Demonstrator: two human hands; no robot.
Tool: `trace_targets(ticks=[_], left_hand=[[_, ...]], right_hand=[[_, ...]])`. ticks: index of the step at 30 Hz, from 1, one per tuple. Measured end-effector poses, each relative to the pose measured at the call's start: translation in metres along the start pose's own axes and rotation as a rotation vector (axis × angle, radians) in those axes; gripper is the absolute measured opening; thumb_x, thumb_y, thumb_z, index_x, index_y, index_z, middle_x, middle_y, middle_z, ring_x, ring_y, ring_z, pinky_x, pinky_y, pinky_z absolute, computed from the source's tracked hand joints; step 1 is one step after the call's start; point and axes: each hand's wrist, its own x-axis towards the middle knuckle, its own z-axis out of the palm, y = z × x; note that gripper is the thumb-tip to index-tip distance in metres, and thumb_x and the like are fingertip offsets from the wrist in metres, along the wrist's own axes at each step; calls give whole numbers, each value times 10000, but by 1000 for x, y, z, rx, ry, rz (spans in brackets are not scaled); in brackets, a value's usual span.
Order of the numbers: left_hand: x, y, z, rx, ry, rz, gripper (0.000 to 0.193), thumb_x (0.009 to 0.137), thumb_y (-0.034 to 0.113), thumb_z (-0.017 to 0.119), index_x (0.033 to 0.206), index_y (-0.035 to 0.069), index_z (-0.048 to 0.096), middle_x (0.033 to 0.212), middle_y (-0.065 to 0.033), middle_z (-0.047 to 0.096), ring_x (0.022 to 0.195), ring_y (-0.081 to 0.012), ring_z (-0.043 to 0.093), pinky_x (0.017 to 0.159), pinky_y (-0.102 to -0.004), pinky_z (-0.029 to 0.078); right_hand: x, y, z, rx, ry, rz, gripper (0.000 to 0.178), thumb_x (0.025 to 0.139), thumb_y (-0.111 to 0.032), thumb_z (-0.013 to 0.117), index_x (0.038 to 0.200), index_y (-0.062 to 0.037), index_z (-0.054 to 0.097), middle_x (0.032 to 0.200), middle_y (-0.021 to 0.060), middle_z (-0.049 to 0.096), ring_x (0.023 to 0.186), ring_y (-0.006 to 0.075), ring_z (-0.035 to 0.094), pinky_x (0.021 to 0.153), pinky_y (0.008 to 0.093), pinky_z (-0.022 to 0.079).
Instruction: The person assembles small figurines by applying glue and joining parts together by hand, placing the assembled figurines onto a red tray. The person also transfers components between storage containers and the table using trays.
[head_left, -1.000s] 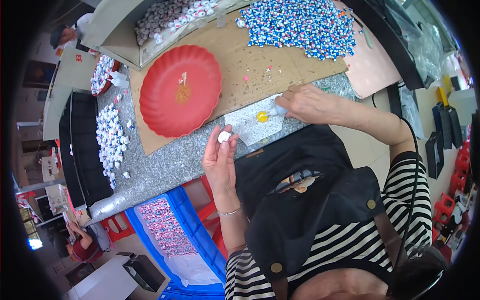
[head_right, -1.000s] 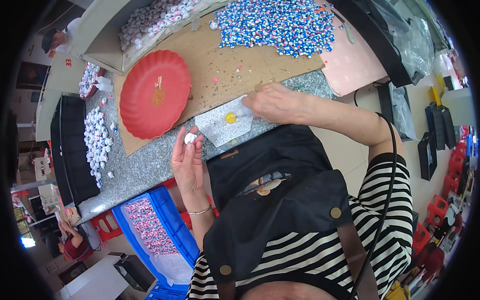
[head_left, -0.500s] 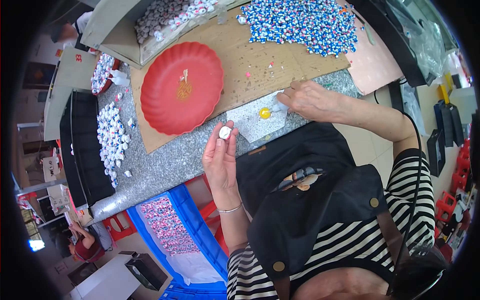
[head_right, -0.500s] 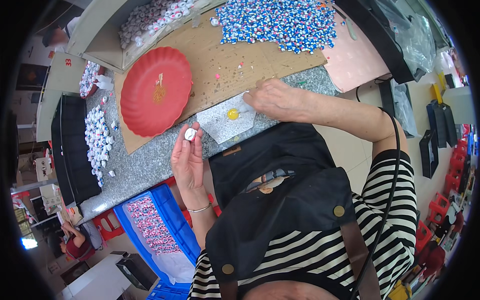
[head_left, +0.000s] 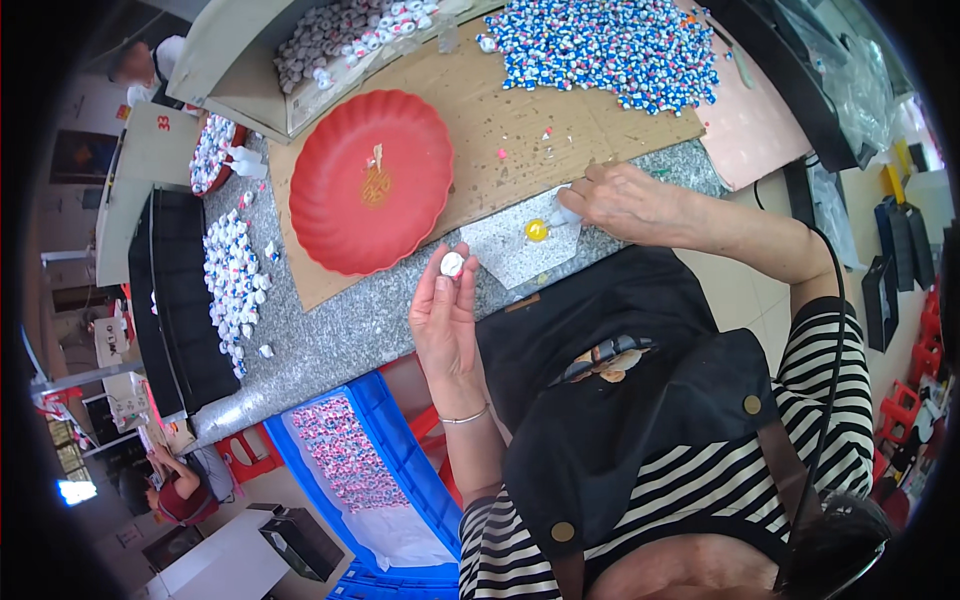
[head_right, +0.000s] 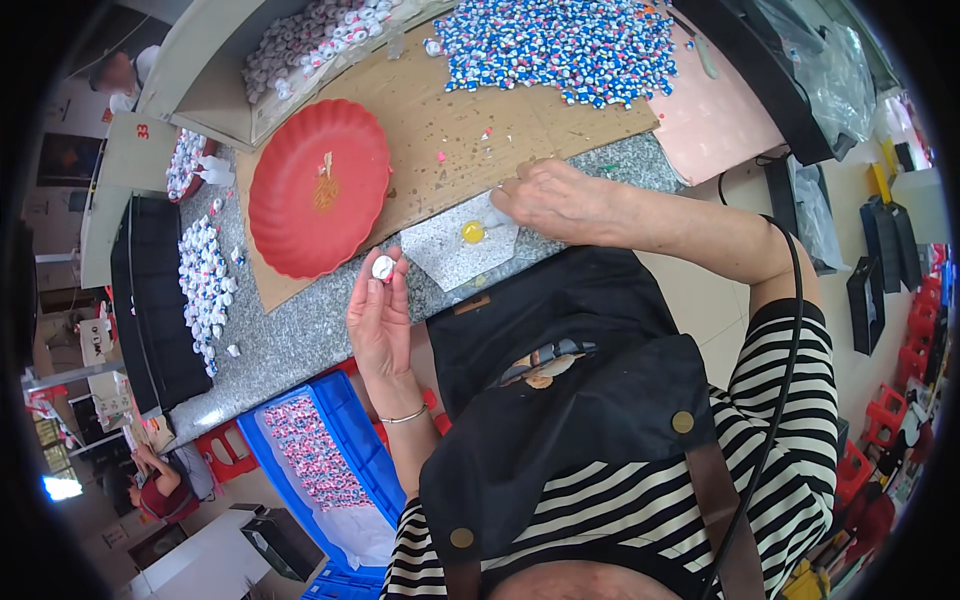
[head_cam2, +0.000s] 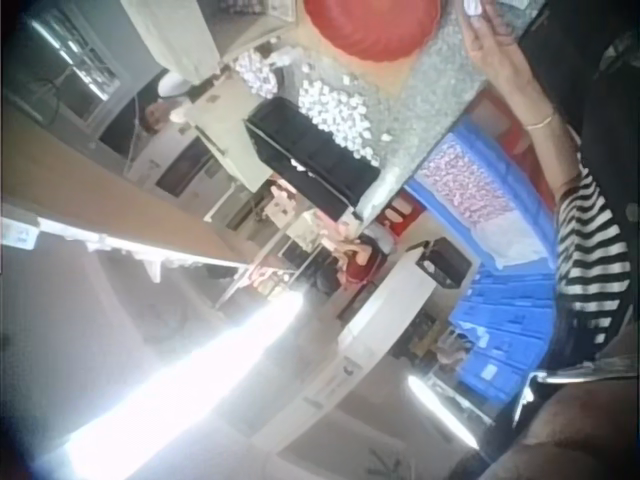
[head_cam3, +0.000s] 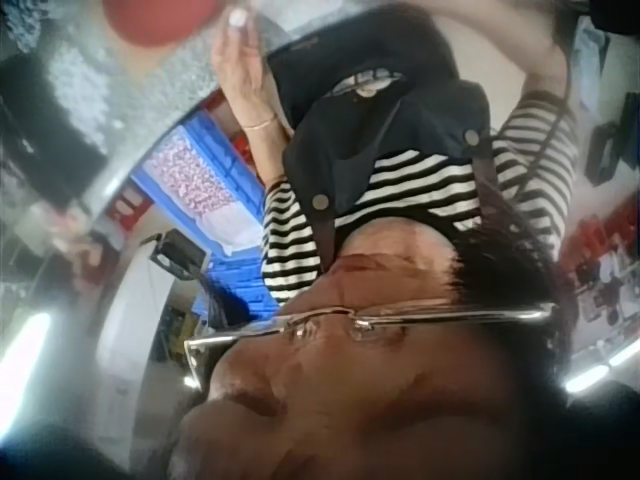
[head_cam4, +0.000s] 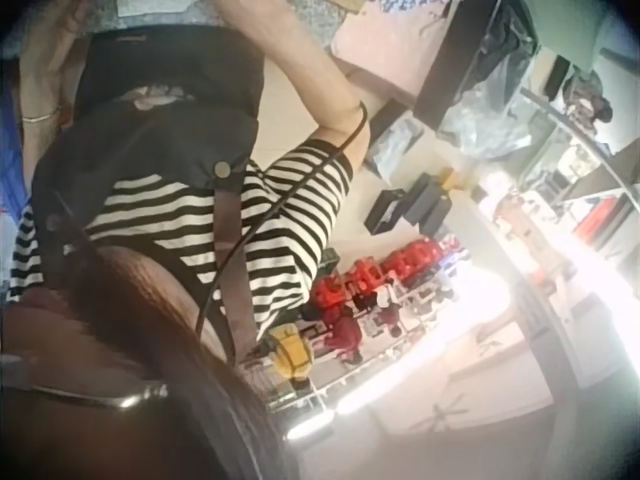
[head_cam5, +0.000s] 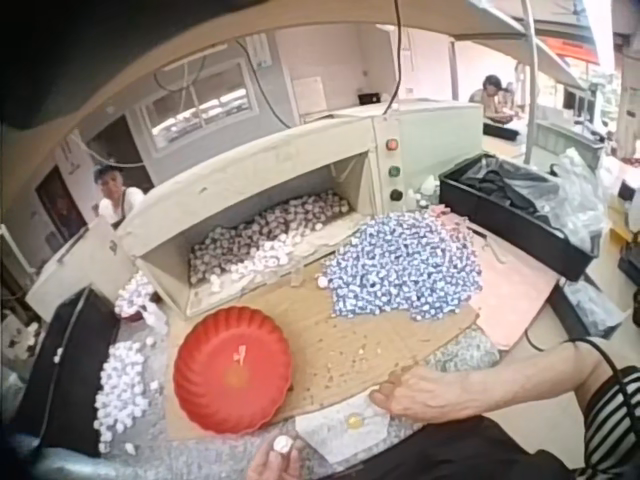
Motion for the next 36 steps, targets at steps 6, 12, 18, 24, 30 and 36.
trace_targets(ticks=[6,12,18,24,30,36], left_hand=[[8,3,1,78,-8,29,333,922,24,504,1249,-36,494,1182,-209,562,1026,-257,603,895,-302,514],[21,35,13,490,53,309,328,917,33,526,1235,-39,492,1106,-152,602,969,-205,612,863,-284,500],[41,39,12,103,-103,113,317,924,71,524,1216,-49,495,1116,-182,596,1001,-243,609,912,-315,500],[49,27,28,16,-97,90,328,931,85,517,1226,-55,484,1133,-192,586,1009,-239,606,910,-313,504],[55,27,33,41,-48,112,331,924,70,523,1222,-68,478,1135,-201,577,1043,-250,587,929,-320,492],[52,35,26,84,-47,169,328,920,37,518,1226,-73,475,1136,-195,577,1030,-250,587,929,-310,490]], right_hand=[[-5,7,-1,169,16,51,296,737,-116,666,973,-2,528,857,133,607,838,297,597,702,384,480],[-62,41,-8,968,442,592,302,836,-135,649,1106,-38,552,996,40,590,923,134,566,819,295,452],[-181,140,29,968,1019,829,269,904,-127,554,1152,-30,515,1106,68,585,1024,127,541,900,265,431],[-249,212,89,820,1018,893,222,898,-95,562,1100,-44,487,1104,71,591,978,134,551,839,241,440],[-261,218,97,602,929,930,328,862,-65,594,1158,-38,456,1079,62,590,954,148,554,828,262,445],[-233,100,56,367,1222,1201,419,818,-113,667,1173,0,474,1132,94,516,1085,177,496,944,299,390]])
